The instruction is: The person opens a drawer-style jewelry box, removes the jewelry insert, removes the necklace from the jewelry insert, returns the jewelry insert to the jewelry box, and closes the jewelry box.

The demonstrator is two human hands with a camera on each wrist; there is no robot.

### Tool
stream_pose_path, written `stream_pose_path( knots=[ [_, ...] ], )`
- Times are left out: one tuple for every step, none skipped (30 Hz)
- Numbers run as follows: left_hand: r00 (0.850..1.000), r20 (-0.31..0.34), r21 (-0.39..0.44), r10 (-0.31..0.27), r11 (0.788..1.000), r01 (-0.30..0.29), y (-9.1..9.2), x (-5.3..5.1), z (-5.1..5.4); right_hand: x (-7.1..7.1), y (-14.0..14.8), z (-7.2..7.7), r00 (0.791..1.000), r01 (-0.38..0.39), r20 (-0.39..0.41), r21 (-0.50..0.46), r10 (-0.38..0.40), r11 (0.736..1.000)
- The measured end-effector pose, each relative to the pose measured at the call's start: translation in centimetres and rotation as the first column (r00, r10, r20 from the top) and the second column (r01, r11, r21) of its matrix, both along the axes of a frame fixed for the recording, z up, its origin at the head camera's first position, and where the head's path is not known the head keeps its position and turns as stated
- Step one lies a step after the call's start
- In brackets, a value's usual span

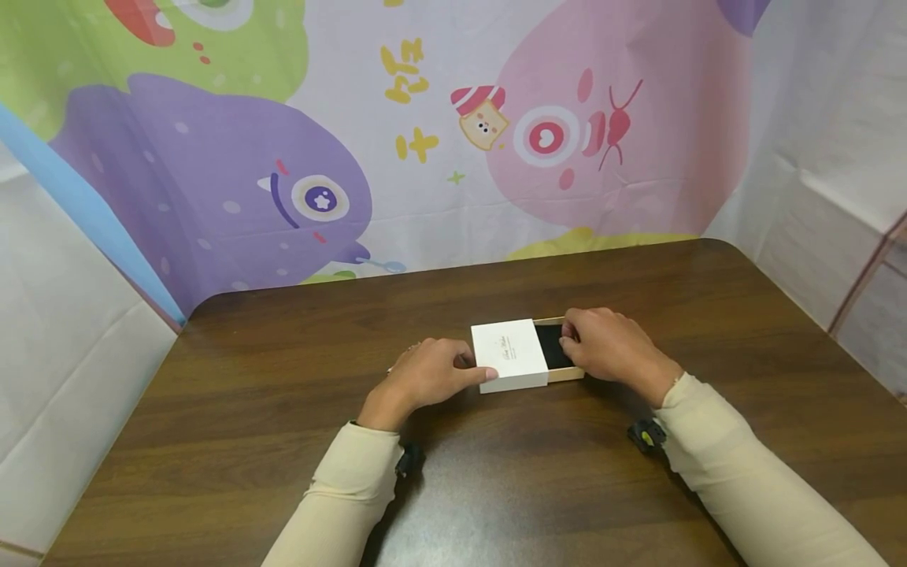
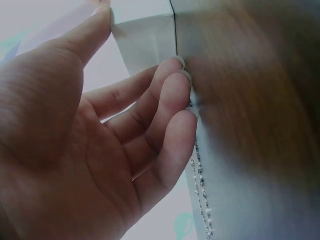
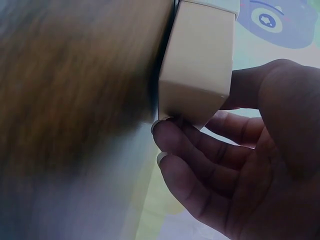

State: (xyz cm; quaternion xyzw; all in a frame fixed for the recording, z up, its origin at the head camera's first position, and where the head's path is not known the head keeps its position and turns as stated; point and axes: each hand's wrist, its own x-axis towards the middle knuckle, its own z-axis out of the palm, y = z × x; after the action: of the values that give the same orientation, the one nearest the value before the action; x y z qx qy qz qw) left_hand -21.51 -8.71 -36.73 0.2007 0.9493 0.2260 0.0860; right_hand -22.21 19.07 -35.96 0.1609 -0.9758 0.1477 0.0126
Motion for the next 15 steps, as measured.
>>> stream_pose_path(
  knots=[
    [1.0, 0.0, 0.001, -0.001, 1.0, 0.001, 0.0, 0.0, 0.0, -0.01, -0.01, -0.02, 1.0, -0.002, 0.002, 0.0, 0.002, 1.0],
    [1.0, -0.002, 0.001, -0.002, 1.0, 0.002, -0.01, 0.01, 0.0, 0.01, -0.03, -0.01, 1.0, -0.004, 0.003, 0.0, 0.004, 1.0],
    [1.0, -0.002, 0.0, -0.003, 1.0, 0.003, -0.01, 0.01, 0.0, 0.02, -0.04, -0.05, 1.0, -0.006, 0.003, -0.001, 0.006, 1.0],
    [1.0, -0.003, 0.001, -0.004, 1.0, 0.004, -0.02, 0.01, -0.01, 0.04, -0.06, -0.08, 1.0, -0.007, 0.003, -0.001, 0.007, 1.0],
    [1.0, -0.004, 0.0, -0.004, 1.0, 0.004, -0.02, 0.02, -0.01, 0.05, -0.07, -0.11, 1.0, -0.01, 0.003, -0.003, 0.01, 1.0],
    [1.0, -0.005, -0.001, -0.004, 1.0, 0.004, -0.02, 0.03, 0.0, 0.06, -0.09, -0.13, 1.0, -0.014, 0.003, -0.005, 0.014, 1.0],
    [1.0, -0.005, -0.002, -0.004, 1.0, 0.004, -0.02, 0.04, 0.0, 0.07, -0.12, -0.15, 1.0, -0.02, 0.002, -0.009, 0.02, 1.0],
    [1.0, -0.004, -0.001, -0.004, 1.0, 0.004, -0.02, 0.03, -0.02, 0.09, -0.14, -0.18, 1.0, -0.025, 0.0, -0.011, 0.025, 1.0],
    [1.0, -0.004, 0.001, -0.004, 1.0, 0.004, -0.01, 0.03, -0.02, 0.09, -0.17, -0.21, 1.0, -0.03, -0.002, -0.014, 0.03, 0.999],
    [1.0, -0.004, 0.002, -0.004, 1.0, 0.004, -0.01, 0.01, -0.02, 0.1, -0.21, -0.23, 0.999, -0.034, -0.004, -0.016, 0.034, 0.999],
    [1.0, -0.004, 0.003, -0.003, 1.0, 0.003, -0.01, 0.0, -0.03, 0.1, -0.25, -0.25, 0.999, -0.039, -0.007, -0.018, 0.039, 0.999],
    [1.0, -0.004, 0.005, -0.003, 1.0, 0.003, 0.0, -0.01, -0.04, 0.09, -0.28, -0.26, 0.999, -0.042, -0.008, -0.019, 0.042, 0.999],
    [1.0, -0.004, 0.007, -0.002, 1.0, 0.002, 0.0, -0.01, -0.04, 0.09, -0.31, -0.27, 0.999, -0.044, -0.008, -0.021, 0.044, 0.999],
    [1.0, -0.004, 0.006, -0.001, 1.0, 0.001, -0.01, 0.0, -0.03, 0.08, -0.34, -0.29, 0.999, -0.044, -0.007, -0.021, 0.044, 0.999],
    [1.0, -0.003, 0.006, 0.0, 1.0, 0.0, -0.01, 0.02, -0.03, 0.08, -0.36, -0.29, 0.999, -0.043, -0.006, -0.02, 0.043, 0.999]
  ],
)
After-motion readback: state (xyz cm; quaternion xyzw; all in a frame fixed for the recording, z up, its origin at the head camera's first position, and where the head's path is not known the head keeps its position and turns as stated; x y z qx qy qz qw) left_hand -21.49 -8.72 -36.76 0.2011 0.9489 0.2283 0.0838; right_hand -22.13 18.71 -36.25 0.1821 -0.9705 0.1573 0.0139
